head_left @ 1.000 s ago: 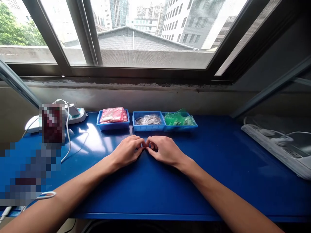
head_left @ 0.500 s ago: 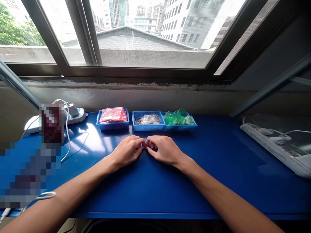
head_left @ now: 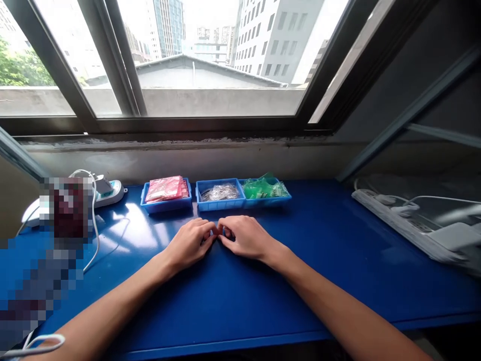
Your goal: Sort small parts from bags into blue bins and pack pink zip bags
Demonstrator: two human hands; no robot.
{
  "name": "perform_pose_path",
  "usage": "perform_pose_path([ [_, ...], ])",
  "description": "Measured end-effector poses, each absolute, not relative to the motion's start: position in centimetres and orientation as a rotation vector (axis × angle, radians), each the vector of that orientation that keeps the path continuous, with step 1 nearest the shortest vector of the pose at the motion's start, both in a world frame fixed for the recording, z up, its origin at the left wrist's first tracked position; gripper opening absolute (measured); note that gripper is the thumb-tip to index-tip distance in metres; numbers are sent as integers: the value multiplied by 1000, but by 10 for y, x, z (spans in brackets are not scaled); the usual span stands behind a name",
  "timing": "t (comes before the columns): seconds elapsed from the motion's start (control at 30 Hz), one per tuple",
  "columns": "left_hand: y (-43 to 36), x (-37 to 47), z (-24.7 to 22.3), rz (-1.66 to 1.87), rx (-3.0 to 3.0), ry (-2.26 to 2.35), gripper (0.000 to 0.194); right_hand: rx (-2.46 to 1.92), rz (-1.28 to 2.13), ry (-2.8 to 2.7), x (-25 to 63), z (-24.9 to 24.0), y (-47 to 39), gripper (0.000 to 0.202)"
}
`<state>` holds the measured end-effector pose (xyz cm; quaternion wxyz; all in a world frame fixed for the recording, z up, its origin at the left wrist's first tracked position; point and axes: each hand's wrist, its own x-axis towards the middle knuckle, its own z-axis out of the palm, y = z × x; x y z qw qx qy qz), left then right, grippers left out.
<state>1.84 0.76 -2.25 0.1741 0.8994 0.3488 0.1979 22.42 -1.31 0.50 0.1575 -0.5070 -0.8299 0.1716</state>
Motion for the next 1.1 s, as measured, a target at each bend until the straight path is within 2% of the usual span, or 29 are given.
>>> perform_pose_path([
  [0.07, 8, 18, -22, 551, 2556, 980, 12, -1449, 472, -2386, 231, 15, -9, 1],
  [0.33, 9, 17, -20, 533, 2572, 955, 16, -1710, 28, -1992, 332, 67, 51, 27],
  [0.4, 10, 17, -21, 544, 2591, 948, 18, -1795, 125, -2033, 358, 65, 76, 36],
  [0.57, 12, 17, -24, 557, 2623, 935, 19, -1870, 370, -2175, 391, 44, 116, 26],
  [0.67, 12, 17, -25, 543, 2630, 935, 20, -1894, 455, -2188, 402, 39, 119, 31],
  [0.93, 13, 18, -23, 508, 2648, 929, 19, -1849, 605, -2239, 422, 51, 62, 52],
  [1.1, 12, 19, -20, 483, 2667, 921, 20, -1843, 614, -2093, 415, 55, 8, 53],
])
